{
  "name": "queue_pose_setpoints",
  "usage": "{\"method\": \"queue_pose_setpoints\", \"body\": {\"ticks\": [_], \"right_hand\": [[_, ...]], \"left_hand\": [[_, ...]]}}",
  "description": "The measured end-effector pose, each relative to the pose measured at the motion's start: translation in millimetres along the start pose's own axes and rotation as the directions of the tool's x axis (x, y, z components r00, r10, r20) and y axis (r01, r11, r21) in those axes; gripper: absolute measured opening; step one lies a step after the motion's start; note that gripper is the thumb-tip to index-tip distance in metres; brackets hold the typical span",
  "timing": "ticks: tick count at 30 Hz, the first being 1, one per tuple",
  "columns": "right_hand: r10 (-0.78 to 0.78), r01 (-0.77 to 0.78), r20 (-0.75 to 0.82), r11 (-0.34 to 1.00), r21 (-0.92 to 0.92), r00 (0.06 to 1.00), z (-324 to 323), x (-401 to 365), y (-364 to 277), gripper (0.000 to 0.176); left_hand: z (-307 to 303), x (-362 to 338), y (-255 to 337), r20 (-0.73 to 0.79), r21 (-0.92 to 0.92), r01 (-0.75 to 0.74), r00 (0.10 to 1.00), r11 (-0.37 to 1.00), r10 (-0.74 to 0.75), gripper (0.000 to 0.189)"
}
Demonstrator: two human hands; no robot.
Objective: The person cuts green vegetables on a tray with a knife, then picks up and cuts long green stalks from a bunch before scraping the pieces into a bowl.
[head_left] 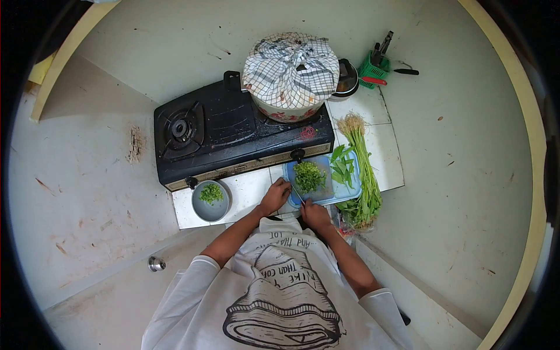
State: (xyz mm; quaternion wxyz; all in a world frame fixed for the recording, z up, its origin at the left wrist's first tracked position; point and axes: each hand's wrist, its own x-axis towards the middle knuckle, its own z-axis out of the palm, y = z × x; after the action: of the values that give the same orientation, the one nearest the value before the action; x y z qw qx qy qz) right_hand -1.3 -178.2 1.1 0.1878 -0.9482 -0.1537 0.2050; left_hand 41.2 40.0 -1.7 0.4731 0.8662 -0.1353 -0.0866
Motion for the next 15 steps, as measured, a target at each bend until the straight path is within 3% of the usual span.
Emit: {"method": "queue_pose_setpoints", "body": {"ticks": [6, 12, 15], "right_hand": [[0.032, -0.032, -0.031, 1.000, 0.000, 0.999, -3.7, 2.9, -5.0, 0.042], [0.073, -0.072, -0.048, 0.997, 0.019, 0.996, -8.3, -5.1, -1.9, 0.040], [0.052, -0.049, -0.060, 0.998, 0.040, 0.997, -10.5, -7.4, -3.0, 0.040]], "left_hand": [[-7.0, -4.8, 4.5, 0.014, -0.013, -0.087, 0.996, 0.996, 0.087, 0.020], [-12.3, 0.8, -2.6, 0.059, -0.019, -0.044, 0.997, 0.999, 0.045, 0.018], [-10.2, 9.5, -2.7, 0.007, -0.125, -0.002, 1.000, 0.992, 0.003, 0.015]]}}
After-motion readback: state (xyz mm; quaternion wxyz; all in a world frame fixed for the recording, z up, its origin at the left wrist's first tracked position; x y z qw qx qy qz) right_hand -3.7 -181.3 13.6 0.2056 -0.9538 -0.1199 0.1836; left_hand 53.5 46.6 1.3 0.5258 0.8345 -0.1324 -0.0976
